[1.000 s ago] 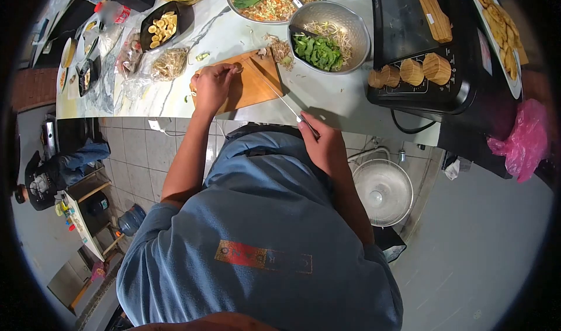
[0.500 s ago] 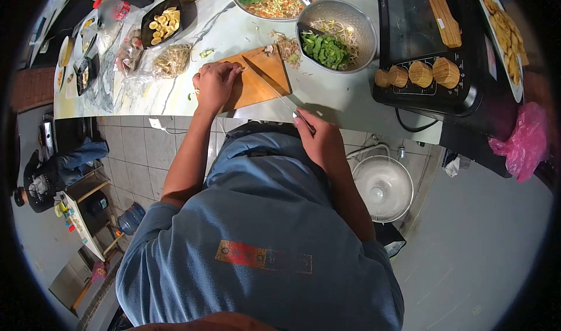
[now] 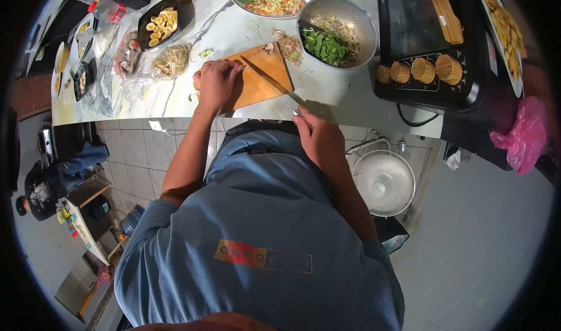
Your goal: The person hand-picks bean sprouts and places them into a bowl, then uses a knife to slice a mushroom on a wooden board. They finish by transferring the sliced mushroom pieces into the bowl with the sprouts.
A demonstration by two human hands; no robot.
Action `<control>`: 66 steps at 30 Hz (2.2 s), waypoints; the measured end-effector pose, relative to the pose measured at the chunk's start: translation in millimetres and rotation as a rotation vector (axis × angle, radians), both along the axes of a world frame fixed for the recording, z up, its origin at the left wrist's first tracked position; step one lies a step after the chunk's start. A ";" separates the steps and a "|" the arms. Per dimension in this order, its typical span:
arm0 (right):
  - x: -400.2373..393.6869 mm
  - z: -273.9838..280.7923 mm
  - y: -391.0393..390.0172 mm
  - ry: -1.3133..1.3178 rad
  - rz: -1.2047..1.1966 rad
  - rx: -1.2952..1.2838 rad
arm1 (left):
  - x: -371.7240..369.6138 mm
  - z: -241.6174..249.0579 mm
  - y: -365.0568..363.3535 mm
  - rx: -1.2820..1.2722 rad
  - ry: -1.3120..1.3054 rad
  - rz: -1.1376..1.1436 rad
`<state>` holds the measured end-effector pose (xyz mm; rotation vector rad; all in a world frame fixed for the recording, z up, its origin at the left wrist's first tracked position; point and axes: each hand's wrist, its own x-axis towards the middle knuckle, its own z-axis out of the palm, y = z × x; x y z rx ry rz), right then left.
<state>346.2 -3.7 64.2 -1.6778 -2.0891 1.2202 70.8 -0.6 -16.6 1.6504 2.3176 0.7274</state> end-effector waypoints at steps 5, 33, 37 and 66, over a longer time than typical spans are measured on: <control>4.1 -6.0 -4.0 -0.031 0.006 0.104 | -3.0 4.0 2.0 -0.021 -0.001 -0.023; 78.1 2.7 -28.6 0.017 -0.266 0.086 | 80.8 43.6 155.5 0.255 -0.430 -0.415; 81.2 6.5 -25.3 0.001 -0.234 0.033 | 73.4 43.9 156.7 0.234 -0.389 -0.463; 16.5 2.3 59.9 0.145 0.242 0.018 | -39.7 13.7 -43.1 -0.106 -0.144 0.192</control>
